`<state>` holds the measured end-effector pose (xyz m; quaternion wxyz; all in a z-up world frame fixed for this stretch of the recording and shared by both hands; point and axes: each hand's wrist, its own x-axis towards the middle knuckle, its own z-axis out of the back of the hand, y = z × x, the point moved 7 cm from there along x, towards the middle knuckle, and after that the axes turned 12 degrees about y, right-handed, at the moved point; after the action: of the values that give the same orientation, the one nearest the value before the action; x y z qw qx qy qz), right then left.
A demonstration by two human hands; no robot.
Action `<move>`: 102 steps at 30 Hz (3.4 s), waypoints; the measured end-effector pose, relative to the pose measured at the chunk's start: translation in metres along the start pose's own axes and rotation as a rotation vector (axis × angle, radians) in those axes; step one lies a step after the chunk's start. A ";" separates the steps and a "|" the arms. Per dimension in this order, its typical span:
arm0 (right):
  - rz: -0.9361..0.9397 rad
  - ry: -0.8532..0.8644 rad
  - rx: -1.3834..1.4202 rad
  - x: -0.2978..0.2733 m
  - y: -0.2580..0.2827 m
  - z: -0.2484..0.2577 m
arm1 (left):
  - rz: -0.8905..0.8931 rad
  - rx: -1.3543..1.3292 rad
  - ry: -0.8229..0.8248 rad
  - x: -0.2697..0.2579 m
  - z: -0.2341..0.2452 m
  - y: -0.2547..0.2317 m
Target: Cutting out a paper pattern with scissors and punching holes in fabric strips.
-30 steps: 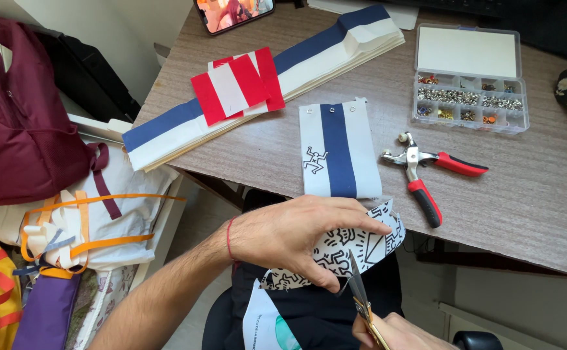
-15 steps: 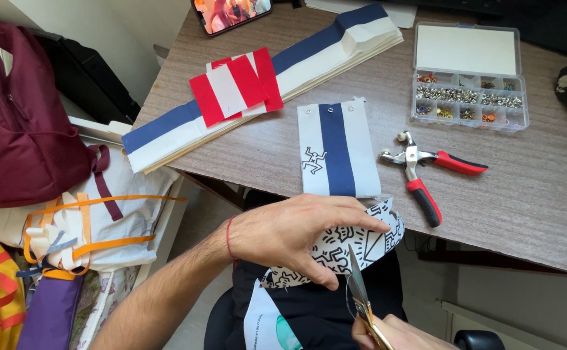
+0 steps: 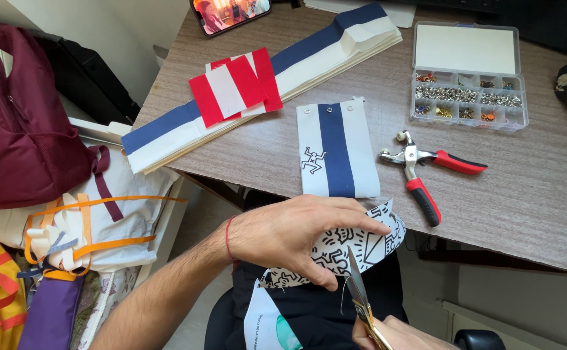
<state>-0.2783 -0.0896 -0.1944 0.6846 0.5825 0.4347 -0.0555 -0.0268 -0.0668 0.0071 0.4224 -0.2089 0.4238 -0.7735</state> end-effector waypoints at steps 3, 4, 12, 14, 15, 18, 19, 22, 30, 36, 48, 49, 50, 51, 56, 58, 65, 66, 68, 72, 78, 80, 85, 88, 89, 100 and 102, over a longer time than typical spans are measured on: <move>-0.009 0.000 -0.004 -0.001 0.001 0.000 | 0.007 -0.002 0.005 0.000 0.000 0.000; -0.011 0.002 -0.026 -0.002 0.002 0.000 | 0.004 -0.003 0.004 0.000 -0.001 0.001; -0.027 0.023 0.027 0.004 -0.013 -0.002 | 0.021 -0.009 0.001 0.001 -0.002 0.002; -0.009 0.036 0.060 0.006 -0.017 -0.003 | 0.030 -0.003 -0.002 0.001 -0.002 0.005; 0.016 0.016 0.052 0.005 -0.012 -0.002 | 0.014 0.008 -0.009 0.002 -0.001 0.006; 0.057 -0.022 0.054 0.003 -0.013 0.000 | 0.008 0.031 -0.004 0.007 0.002 0.006; 0.074 -0.040 0.064 0.002 -0.015 0.002 | 0.019 0.044 0.008 0.010 0.004 0.005; 0.122 -0.061 0.140 -0.011 -0.001 0.007 | 0.021 0.065 0.031 0.023 0.014 0.001; 0.510 -0.205 0.341 -0.050 0.010 0.040 | -0.050 0.211 0.123 0.099 0.056 0.001; 0.594 -0.450 0.422 -0.078 -0.029 0.076 | 0.029 0.108 0.055 0.157 0.106 -0.004; 0.332 -0.519 0.325 -0.089 -0.051 0.079 | 0.136 -0.178 0.036 0.177 0.080 0.018; 0.354 -0.510 0.303 -0.088 -0.047 0.078 | 0.127 -0.105 0.029 0.177 0.081 0.018; 0.355 -0.507 0.308 -0.089 -0.045 0.077 | 0.131 -0.108 0.032 0.176 0.082 0.016; 0.391 -0.486 0.296 -0.089 -0.040 0.074 | 0.146 -0.079 0.050 0.175 0.082 0.014; 0.413 -0.447 0.318 -0.082 -0.042 0.066 | 0.212 -0.024 0.074 0.170 0.082 0.008; 0.517 -0.420 0.342 -0.081 -0.039 0.063 | 0.235 -0.036 0.076 0.168 0.081 0.007; 0.549 -0.424 0.335 -0.072 -0.040 0.056 | 0.185 0.041 0.007 0.157 0.076 0.007; 0.571 -0.430 0.345 -0.073 -0.035 0.056 | 0.166 0.016 -0.002 0.156 0.075 0.006; 0.592 -0.436 0.353 -0.071 -0.032 0.055 | 0.147 -0.009 -0.011 0.153 0.072 0.004; 0.722 -0.413 0.418 -0.066 -0.024 0.052 | 0.146 -0.118 -0.080 0.146 0.068 0.001; 0.722 -0.397 0.403 -0.062 -0.021 0.050 | 0.152 -0.311 -0.128 0.138 0.059 0.007; 0.714 -0.399 0.401 -0.060 -0.019 0.051 | 0.149 -0.322 -0.129 0.136 0.057 0.009; 0.763 -0.444 0.422 -0.050 -0.023 0.054 | 0.081 -0.331 -0.132 0.135 0.046 0.009; 0.821 -0.416 0.470 -0.045 -0.027 0.051 | 0.139 -0.338 -0.184 0.132 0.043 0.013; 0.821 -0.415 0.470 -0.044 -0.028 0.049 | 0.140 -0.339 -0.185 0.131 0.039 0.014; 0.843 -0.416 0.589 -0.042 -0.024 0.046 | 0.109 -0.494 -0.330 0.128 0.019 0.032; 0.831 -0.416 0.605 -0.041 -0.026 0.045 | 0.114 -0.481 -0.332 0.128 0.020 0.032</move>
<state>-0.2948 -0.1536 -0.1892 0.5226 0.8523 -0.0115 -0.0169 -0.0694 -0.1919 -0.0126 0.4668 -0.4026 0.5312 -0.5812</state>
